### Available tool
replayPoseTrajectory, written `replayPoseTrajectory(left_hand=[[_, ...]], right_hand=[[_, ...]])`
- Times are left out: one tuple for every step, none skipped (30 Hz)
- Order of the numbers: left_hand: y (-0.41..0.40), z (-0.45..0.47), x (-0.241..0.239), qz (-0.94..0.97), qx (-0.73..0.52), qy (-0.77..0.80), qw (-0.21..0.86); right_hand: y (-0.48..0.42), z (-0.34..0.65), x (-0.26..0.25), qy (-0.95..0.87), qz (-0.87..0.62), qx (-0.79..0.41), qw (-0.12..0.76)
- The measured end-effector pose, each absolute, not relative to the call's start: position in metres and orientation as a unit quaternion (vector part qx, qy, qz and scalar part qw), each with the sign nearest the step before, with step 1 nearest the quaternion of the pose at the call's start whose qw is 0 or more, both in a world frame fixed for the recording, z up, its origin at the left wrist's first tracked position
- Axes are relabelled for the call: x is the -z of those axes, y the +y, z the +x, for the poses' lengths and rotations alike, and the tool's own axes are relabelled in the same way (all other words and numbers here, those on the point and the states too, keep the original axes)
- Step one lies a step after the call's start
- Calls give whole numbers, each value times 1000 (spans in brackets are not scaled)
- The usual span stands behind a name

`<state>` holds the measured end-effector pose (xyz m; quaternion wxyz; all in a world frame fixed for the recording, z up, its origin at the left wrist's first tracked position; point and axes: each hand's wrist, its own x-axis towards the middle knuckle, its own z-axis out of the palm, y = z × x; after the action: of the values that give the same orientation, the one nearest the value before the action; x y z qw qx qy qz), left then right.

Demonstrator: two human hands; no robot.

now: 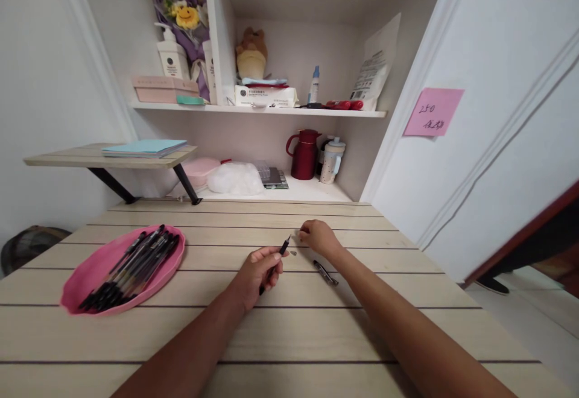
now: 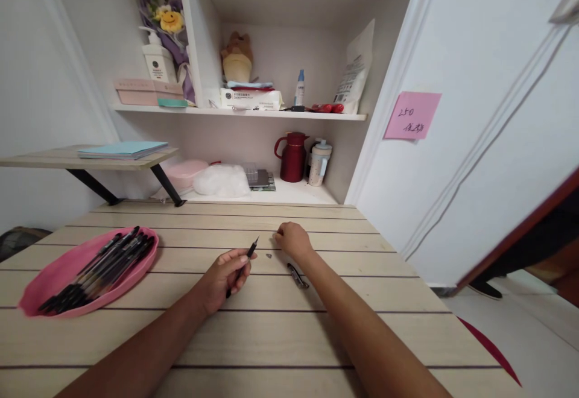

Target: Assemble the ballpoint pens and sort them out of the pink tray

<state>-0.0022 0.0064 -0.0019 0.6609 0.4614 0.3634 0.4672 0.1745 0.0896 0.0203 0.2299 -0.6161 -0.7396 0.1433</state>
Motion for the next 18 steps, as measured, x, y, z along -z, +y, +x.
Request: replayPoseTrajectory(left_hand=[[7, -2, 2, 460, -469, 360, 662], [7, -2, 3, 460, -470, 358, 663], [7, -2, 3, 459, -471, 356, 664], [7, -2, 4, 460, -472, 355, 664], [7, -2, 4, 460, -472, 354, 663], [7, -2, 5, 461, -472, 353, 664], [7, -2, 5, 462, -471, 352, 664], [7, -1, 5, 463, -470, 351, 664], [8, -1, 5, 466, -468, 351, 664], [8, -1, 6, 470, -465, 351, 663], [8, -1, 6, 473, -463, 351, 663], [8, -1, 6, 476, -460, 351, 662], [8, -1, 6, 480, -458, 351, 661], [8, -1, 6, 482, -456, 352, 660], [8, -1, 6, 484, -454, 353, 659], [8, -1, 6, 486, -453, 354, 658], [8, -1, 6, 488, -452, 356, 657], [7, -1, 6, 488, -452, 358, 655]], right_hand=[[92, 171, -16, -736, -621, -143, 229], [94, 169, -12, -733, -625, -143, 227], [96, 167, -10, -731, -628, -145, 226], [97, 166, -8, -729, -629, -149, 226], [98, 166, -8, -727, -629, -155, 228], [98, 167, -8, -726, -626, -164, 232], [97, 168, -10, -725, -622, -175, 236], [95, 169, -12, -726, -618, -185, 238], [92, 171, -15, -726, -610, -205, 243], [88, 172, -18, -721, -595, -244, 260], [83, 174, -22, -708, -572, -298, 288], [78, 175, -25, -684, -540, -364, 328], [72, 175, -28, -650, -502, -430, 375], [66, 175, -31, -611, -464, -485, 420], [60, 175, -34, -575, -433, -523, 458], [55, 175, -36, -551, -413, -541, 483], [51, 174, -38, -537, -400, -548, 500], [48, 173, -40, -532, -392, -550, 511]])
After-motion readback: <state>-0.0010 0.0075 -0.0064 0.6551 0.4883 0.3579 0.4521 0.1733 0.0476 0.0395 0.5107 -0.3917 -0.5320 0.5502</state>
